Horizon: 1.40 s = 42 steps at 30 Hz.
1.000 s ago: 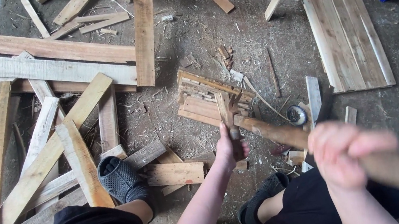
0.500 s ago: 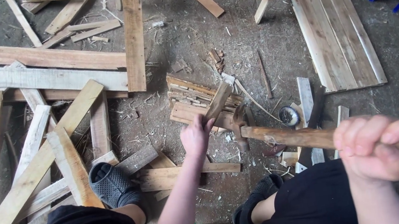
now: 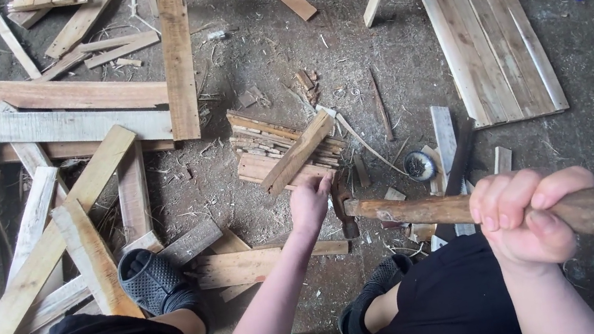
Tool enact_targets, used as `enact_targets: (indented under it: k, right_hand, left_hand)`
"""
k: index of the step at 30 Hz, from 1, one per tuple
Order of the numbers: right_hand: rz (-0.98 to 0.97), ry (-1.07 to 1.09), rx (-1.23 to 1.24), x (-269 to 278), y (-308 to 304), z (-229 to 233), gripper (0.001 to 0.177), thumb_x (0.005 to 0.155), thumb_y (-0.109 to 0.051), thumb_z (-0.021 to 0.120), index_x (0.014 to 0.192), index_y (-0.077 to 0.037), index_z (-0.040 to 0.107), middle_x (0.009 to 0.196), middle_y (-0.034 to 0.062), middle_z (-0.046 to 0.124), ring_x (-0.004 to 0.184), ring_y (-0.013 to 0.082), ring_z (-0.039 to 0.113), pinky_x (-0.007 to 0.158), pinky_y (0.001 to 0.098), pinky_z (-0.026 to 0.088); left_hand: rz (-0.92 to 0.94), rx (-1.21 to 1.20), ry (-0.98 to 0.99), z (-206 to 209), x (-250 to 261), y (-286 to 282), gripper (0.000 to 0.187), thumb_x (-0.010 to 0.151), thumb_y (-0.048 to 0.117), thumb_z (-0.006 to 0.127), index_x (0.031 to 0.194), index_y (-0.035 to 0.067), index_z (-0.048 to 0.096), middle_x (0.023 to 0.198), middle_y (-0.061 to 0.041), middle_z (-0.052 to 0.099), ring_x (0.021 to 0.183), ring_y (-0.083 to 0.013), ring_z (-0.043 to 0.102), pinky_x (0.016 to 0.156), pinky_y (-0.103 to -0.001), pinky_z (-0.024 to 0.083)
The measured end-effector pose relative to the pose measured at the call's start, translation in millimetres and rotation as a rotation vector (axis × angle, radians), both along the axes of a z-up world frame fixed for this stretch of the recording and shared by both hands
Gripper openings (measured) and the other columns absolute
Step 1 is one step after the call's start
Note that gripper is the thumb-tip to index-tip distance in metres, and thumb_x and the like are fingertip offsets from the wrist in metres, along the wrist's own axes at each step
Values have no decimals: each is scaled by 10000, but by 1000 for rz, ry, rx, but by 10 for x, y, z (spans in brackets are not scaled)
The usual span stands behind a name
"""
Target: The person is using a hammer to strike and dismantle wooden slats from a small wooden assembly on the floor.
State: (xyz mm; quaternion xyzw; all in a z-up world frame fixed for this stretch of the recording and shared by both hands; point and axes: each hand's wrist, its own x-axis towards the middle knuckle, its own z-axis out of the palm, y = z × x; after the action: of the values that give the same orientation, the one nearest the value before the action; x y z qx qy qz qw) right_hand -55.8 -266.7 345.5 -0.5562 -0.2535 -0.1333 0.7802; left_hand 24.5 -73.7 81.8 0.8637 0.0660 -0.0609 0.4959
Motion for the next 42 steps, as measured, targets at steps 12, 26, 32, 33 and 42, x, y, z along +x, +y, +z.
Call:
enact_targets:
  k: [12,26,32,33,42]
  right_hand:
    - [-4,27,-27,-272,-410,-96,119,905,-191,584,983,-187,495,661,-11,562,542,117,560,577,278,487]
    - [34,137,-237,-500,-665,-222,148,808,-100,666,810,-138,522,581,13,618,472,139,570,510,286,531]
    - [-134,221,-324,-649,-824,-177,177,747,-63,638,788,-160,496,544,-2,612,460,128,573,497,289,528]
    - [-142,224,-328,-629,-843,-202,177,747,-63,638,788,-160,496,544,-2,612,460,128,573,497,289,528]
    - [-32,242,-249,-365,-1033,-645,177,779,22,626,835,-121,539,637,24,624,568,148,608,576,303,544]
  left_hand:
    - [0,-1100,772,-839,-125,-412,139,1003,173,673,969,90,778,711,-6,669,496,-50,453,451,-202,345]
    - [148,-898,584,-632,-84,-1029,53,946,41,733,918,42,688,793,-38,672,676,-106,618,602,-225,490]
    - [140,-906,679,-196,294,-1892,212,924,69,735,1120,58,655,935,-33,649,816,-124,641,819,-253,586]
    - [133,-907,685,-203,347,-2001,212,924,69,735,1120,58,655,935,-33,649,816,-124,641,819,-253,586]
    - [72,-349,71,-405,-88,-1523,386,847,118,710,1225,79,643,1083,-84,626,931,-207,666,846,-345,557]
